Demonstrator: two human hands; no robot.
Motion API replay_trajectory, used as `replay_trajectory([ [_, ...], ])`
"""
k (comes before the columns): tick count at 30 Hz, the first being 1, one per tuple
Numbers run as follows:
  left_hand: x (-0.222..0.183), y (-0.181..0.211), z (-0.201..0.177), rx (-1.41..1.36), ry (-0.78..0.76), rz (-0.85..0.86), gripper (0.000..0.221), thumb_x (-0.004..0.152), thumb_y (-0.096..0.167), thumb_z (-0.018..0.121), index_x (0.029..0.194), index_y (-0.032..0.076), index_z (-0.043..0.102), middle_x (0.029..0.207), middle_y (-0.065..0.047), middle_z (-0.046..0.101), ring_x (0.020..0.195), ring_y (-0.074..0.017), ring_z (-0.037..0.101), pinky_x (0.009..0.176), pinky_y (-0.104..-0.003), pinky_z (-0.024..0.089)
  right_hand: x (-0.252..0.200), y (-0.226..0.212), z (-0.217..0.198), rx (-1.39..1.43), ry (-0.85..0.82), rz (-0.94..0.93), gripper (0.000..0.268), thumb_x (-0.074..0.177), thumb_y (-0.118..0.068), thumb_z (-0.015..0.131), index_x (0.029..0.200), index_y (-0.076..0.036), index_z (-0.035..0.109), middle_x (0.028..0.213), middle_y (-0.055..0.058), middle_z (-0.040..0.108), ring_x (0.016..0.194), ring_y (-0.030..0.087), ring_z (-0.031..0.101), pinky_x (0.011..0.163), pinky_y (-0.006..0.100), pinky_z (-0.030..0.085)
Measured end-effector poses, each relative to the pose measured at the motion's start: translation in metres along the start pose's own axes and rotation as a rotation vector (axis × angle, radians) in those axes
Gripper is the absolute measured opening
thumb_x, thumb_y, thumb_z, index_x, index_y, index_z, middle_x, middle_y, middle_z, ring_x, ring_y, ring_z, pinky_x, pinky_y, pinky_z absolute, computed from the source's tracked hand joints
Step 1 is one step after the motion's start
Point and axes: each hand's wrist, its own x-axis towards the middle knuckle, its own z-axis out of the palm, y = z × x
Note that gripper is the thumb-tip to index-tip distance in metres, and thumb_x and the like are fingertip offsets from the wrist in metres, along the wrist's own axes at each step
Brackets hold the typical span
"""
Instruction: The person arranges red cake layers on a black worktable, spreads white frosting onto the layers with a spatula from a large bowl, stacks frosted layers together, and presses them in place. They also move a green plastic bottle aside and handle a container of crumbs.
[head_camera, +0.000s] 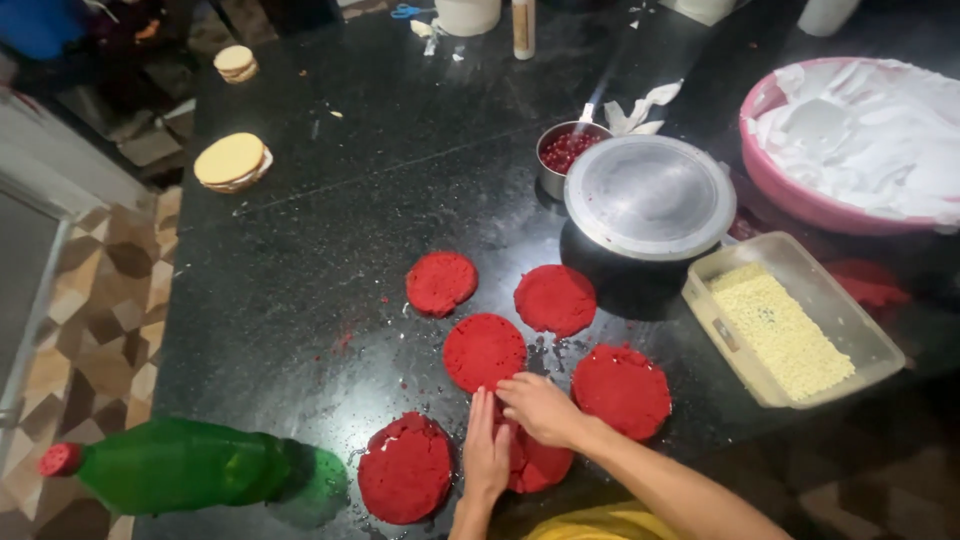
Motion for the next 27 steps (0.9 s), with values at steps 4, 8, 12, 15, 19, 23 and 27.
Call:
replay_trajectory([
  [4,0.002,-0.015,0.007,0.002,-0.096,-0.101,0.056,0.099,0.026,0.059,0.146,-0.003,0.050,0.154,-0.022,0.049,0.146,-0.0356,0.044,0.119,-0.042,0.034,-0.015,0.006,0.028,-0.086,-0.019,0.029,0.050,0.098,-0.021,0.061,0.142,0.001,0.055,0.148,0.019,0.053,0.140,0.042,0.041,0.114,0.057,0.029],
  [8,0.004,-0.018,-0.002,-0.002,-0.124,-0.001,0.059,0.099,0.026,0.058,0.148,-0.004,0.048,0.156,-0.024,0.047,0.148,-0.0389,0.042,0.122,-0.044,0.033,-0.038,-0.015,0.025,-0.133,0.045,0.085,0.053,0.095,-0.021,0.060,0.142,0.001,0.052,0.153,0.022,0.048,0.146,0.044,0.037,0.119,0.055,0.026],
  [12,0.018,-0.015,-0.011,-0.014,-0.155,0.121,0.061,0.097,0.025,0.061,0.148,-0.007,0.048,0.157,-0.028,0.045,0.147,-0.0436,0.041,0.121,-0.047,0.032,-0.075,-0.028,0.046,-0.005,0.330,0.187,0.066,0.096,-0.030,0.062,0.147,0.007,0.043,0.156,0.027,0.040,0.149,0.044,0.033,0.121,0.052,0.025],
  [15,0.012,-0.018,-0.003,-0.041,-0.145,0.080,0.059,0.098,0.026,0.062,0.146,-0.005,0.050,0.154,-0.026,0.049,0.145,-0.0410,0.045,0.120,-0.045,0.036,-0.077,-0.030,0.067,-0.091,0.468,0.252,0.074,0.096,-0.033,0.062,0.149,0.011,0.037,0.158,0.033,0.033,0.149,0.049,0.026,0.120,0.053,0.022],
  [19,0.012,-0.018,-0.003,-0.058,-0.151,0.070,0.057,0.098,0.026,0.061,0.145,-0.005,0.053,0.153,-0.024,0.052,0.144,-0.0396,0.048,0.120,-0.044,0.037,-0.065,-0.026,0.082,-0.102,0.620,0.369,0.072,0.098,-0.031,0.060,0.150,0.012,0.035,0.159,0.035,0.031,0.150,0.050,0.026,0.122,0.053,0.022],
  [23,0.012,-0.023,0.002,-0.040,-0.174,0.038,0.054,0.098,0.027,0.061,0.143,-0.003,0.056,0.151,-0.022,0.055,0.143,-0.0374,0.051,0.121,-0.043,0.039,-0.064,-0.019,0.087,-0.036,0.587,0.398,0.067,0.100,-0.031,0.058,0.151,0.008,0.039,0.160,0.028,0.036,0.152,0.044,0.030,0.125,0.051,0.023],
  [27,0.015,-0.016,-0.008,-0.031,-0.205,0.045,0.056,0.099,0.026,0.061,0.144,-0.006,0.053,0.152,-0.025,0.051,0.145,-0.0403,0.045,0.122,-0.046,0.033,-0.069,-0.013,0.061,-0.091,0.424,0.331,0.068,0.099,-0.032,0.060,0.151,0.006,0.040,0.162,0.026,0.035,0.153,0.043,0.030,0.125,0.052,0.021],
])
